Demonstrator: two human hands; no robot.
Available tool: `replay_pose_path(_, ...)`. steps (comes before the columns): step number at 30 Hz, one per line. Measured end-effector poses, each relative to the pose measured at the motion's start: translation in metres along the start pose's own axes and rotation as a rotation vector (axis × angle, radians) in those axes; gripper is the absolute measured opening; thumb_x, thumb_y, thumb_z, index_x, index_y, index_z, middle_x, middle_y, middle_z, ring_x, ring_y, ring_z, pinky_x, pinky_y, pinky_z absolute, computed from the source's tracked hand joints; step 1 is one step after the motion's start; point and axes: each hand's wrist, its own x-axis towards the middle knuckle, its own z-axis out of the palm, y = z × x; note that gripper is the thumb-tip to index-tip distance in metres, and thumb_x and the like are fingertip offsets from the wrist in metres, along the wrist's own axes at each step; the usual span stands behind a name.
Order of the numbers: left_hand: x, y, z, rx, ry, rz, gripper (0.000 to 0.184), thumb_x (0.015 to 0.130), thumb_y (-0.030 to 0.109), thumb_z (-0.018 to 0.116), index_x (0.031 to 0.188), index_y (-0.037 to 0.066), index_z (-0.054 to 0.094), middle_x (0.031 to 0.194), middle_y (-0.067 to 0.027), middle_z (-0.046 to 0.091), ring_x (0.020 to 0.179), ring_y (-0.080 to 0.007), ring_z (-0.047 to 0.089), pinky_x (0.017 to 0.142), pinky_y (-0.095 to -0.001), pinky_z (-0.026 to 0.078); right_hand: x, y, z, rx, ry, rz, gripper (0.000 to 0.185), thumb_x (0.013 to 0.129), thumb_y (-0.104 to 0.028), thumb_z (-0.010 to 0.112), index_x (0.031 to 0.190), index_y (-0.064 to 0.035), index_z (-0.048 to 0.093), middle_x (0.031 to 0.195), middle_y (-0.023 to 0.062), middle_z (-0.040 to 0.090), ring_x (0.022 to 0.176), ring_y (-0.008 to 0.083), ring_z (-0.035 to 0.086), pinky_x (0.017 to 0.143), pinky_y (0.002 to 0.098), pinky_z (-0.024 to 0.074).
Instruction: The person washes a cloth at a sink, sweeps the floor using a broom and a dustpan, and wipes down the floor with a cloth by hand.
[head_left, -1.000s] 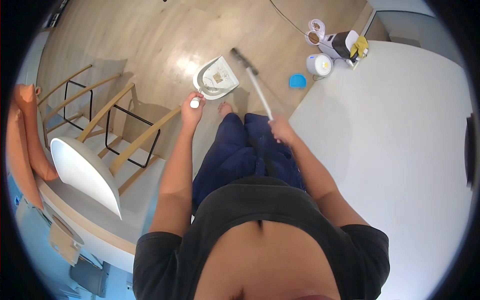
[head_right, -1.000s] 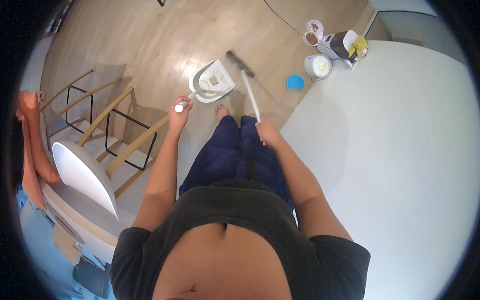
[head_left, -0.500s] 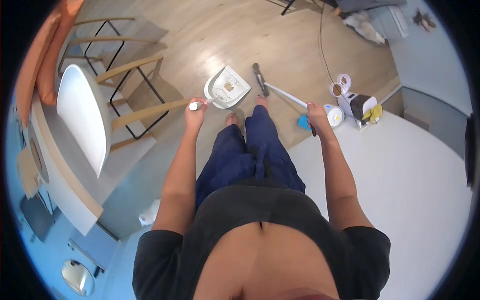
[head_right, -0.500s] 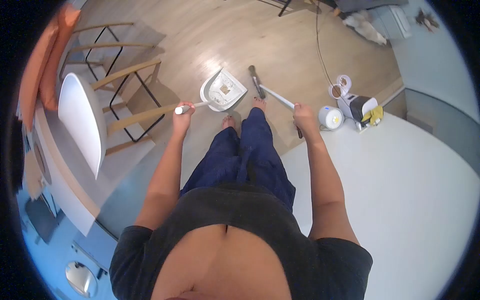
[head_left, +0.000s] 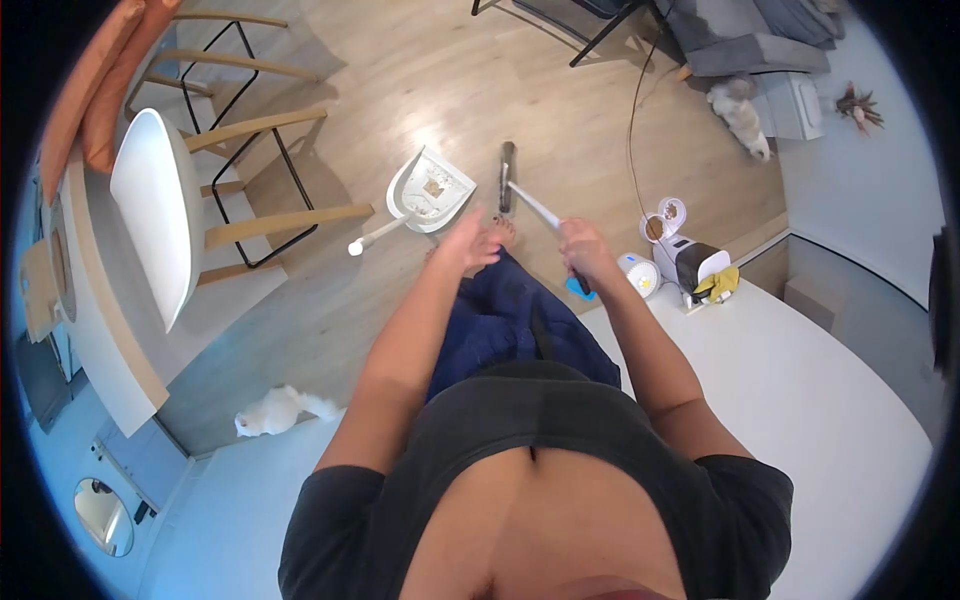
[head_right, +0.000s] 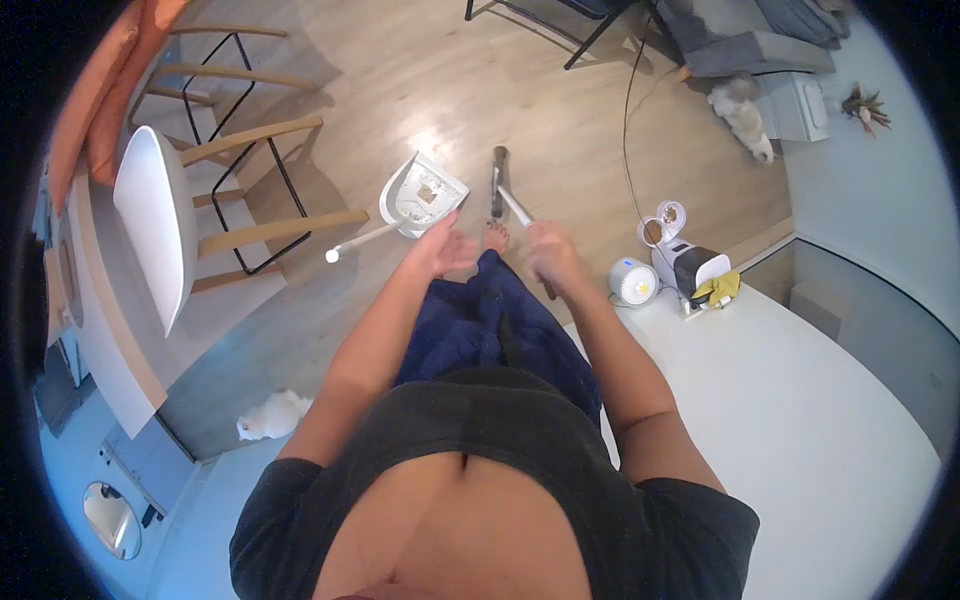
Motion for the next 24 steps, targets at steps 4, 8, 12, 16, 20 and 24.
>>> replay_pose_path(4,-0.011,0.042,0.096,-0.003,-0.057,0.029,0.069,0.088,0.039,0.049,0.134,-0.003,0.019,0.122,-0.0288,0.038,0.108,-0.0377,0.048,0.083,-0.0477,0.048,-0.036,-0.018,0.004,-0.256,-0.005,-0.094,0.032,0.090,-0.027,0.041,0.101,0.0006,0.052,0.056,0.0105,0.051,0.040,0.0181,0.050,0.038,0.0326,0.0414)
replay_pose_path(8,0.054,0.029,0.116,0.098,0.005,0.090,0.048,0.088,0.019,0.050,0.121,-0.009,0.029,0.107,-0.0258,0.044,0.092,-0.0319,0.055,0.071,-0.0424,0.053,-0.038,-0.041,-0.033,-0.214,-0.009,-0.055,0.036,0.088,-0.023,0.045,0.116,-0.0006,0.044,0.065,0.0086,0.051,0.046,0.0160,0.050,0.041,0.0309,0.0408)
replay_pose_path(12,0.095,0.045,0.124,-0.158,-0.169,0.024,0.013,0.085,0.010,0.049,0.092,0.000,0.042,0.071,-0.0104,0.049,0.055,-0.0203,0.055,0.045,-0.0302,0.052,-0.035,-0.045,-0.047,-0.187,-0.109,-0.163,0.050,0.082,-0.014,0.053,0.126,-0.0045,0.032,0.078,0.0093,0.052,0.051,0.0156,0.051,0.042,0.0298,0.0409)
replay_pose_path(16,0.067,0.072,0.119,-0.495,-0.248,0.016,0.015,0.092,0.013,0.038,0.080,0.004,0.037,0.056,-0.0033,0.041,0.042,-0.0109,0.042,0.036,-0.0219,0.038,-0.038,-0.043,-0.056,0.715,-0.255,-0.080,0.067,0.077,0.002,0.056,0.130,-0.0108,0.017,0.088,0.0083,0.048,0.069,0.0171,0.053,0.064,0.0302,0.0479)
replay_pose_path(20,0.023,0.073,0.134,-0.562,-0.162,0.134,0.021,0.096,0.022,0.035,0.080,0.009,0.035,0.053,0.0002,0.038,0.039,-0.0091,0.035,0.034,-0.0223,0.029,-0.035,-0.044,-0.049,1.037,-0.260,0.047,0.052,0.081,0.003,0.055,0.124,-0.0064,0.026,0.101,0.0134,0.054,0.086,0.0188,0.056,0.084,0.0316,0.0475)
replay_pose_path(24,0.011,0.078,0.131,-0.601,-0.267,0.180,0.021,0.096,0.027,0.035,0.083,0.011,0.035,0.054,0.0017,0.037,0.039,-0.0079,0.033,0.033,-0.0212,0.029,-0.026,-0.031,-0.036,1.122,-0.502,0.123,0.031,0.087,-0.009,0.054,0.114,-0.0058,0.041,0.107,0.0133,0.056,0.084,0.0157,0.056,0.080,0.0295,0.0495)
